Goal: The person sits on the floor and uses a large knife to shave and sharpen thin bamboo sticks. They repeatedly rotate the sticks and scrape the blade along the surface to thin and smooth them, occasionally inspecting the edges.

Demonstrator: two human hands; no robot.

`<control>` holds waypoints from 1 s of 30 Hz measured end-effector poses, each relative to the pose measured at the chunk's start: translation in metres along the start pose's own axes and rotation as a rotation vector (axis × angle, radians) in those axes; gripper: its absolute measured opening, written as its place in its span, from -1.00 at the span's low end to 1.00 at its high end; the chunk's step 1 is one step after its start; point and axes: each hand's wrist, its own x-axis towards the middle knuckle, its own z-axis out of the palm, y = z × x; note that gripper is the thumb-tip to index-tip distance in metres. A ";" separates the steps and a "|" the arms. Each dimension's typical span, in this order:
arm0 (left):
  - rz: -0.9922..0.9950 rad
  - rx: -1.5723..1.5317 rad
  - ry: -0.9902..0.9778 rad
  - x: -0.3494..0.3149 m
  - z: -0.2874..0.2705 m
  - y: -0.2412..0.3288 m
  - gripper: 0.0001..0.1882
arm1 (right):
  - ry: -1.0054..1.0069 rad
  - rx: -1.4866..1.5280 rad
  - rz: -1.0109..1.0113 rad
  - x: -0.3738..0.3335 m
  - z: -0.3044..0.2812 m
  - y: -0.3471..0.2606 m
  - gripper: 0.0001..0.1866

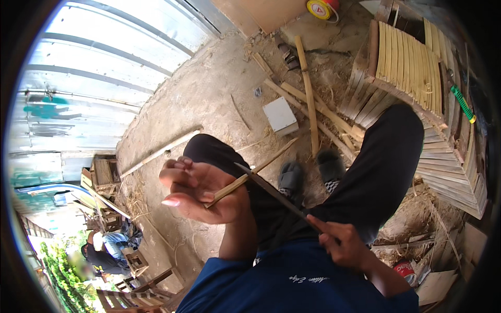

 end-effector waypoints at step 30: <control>0.142 -0.044 -0.097 -0.004 0.016 -0.004 -0.47 | 0.181 -0.085 -0.153 -0.004 0.006 0.021 -0.43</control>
